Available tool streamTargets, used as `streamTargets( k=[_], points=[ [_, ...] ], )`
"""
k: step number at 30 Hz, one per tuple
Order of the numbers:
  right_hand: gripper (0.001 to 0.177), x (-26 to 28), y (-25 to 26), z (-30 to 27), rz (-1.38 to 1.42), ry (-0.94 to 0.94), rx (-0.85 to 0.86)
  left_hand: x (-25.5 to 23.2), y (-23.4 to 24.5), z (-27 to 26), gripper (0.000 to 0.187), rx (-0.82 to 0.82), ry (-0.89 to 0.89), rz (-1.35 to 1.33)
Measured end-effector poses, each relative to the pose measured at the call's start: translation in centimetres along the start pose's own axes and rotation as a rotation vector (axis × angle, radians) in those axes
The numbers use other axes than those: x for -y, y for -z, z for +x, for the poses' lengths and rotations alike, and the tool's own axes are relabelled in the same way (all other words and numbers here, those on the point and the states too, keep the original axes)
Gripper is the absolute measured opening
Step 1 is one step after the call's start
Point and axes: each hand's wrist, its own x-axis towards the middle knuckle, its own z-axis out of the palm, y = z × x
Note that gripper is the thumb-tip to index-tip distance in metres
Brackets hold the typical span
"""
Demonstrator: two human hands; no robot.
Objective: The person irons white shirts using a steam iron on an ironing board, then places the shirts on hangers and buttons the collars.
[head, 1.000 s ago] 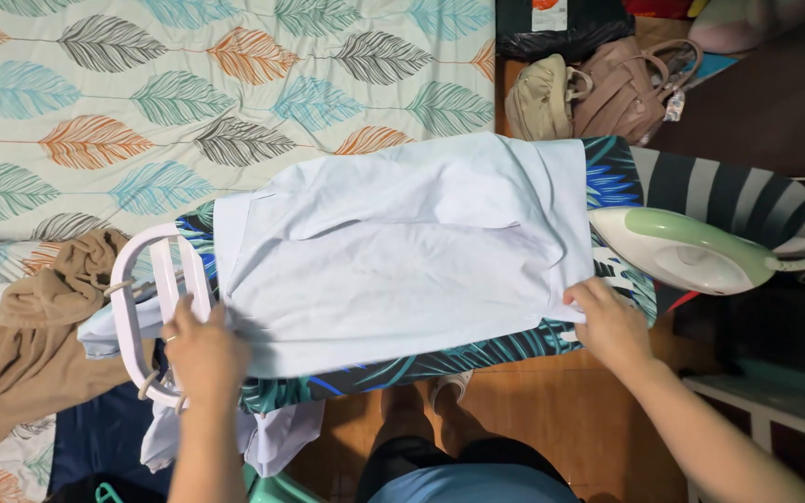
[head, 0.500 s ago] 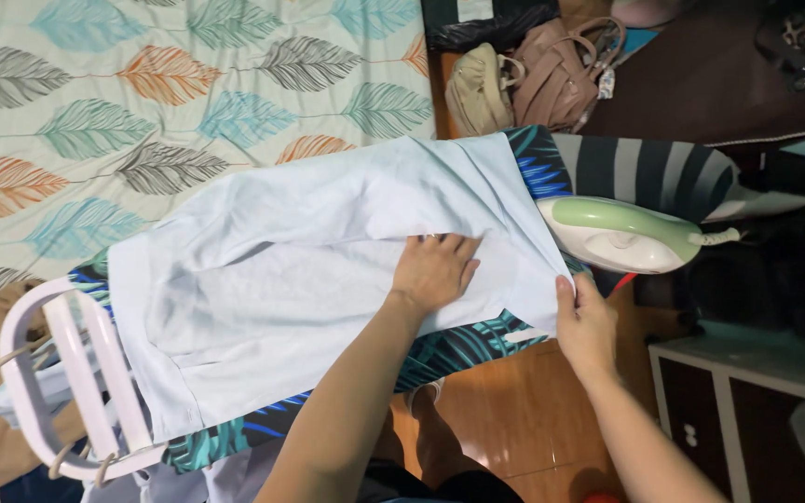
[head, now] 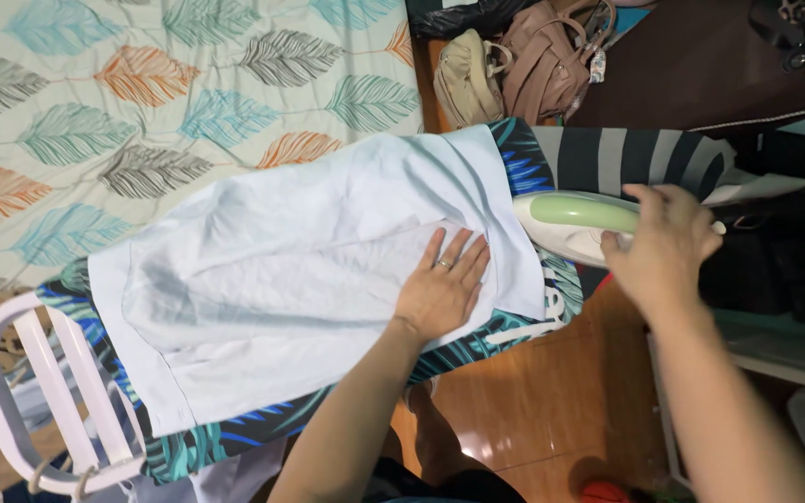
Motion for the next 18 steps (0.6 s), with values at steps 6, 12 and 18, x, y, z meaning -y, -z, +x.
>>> streamTargets(
  k=[6, 12, 18],
  points=[
    [0.052, -4.0, 0.0, 2.9, 0.13, -0.148, 0.701, -0.2, 1.6, -3.6, 0.063, -0.074, 0.277, -0.044],
    [0.029, 1.2, 8.5, -4.3, 1.088, -0.585, 0.823, 1.8, 4.8, -9.1, 0.067, -0.055, 0.531, 0.091],
    [0.04, 17.1, 7.1, -12.3, 0.913, -0.572, 0.925, 3.6, 5.5, -11.7, 0.062, -0.103, 0.488, 0.105]
  ],
)
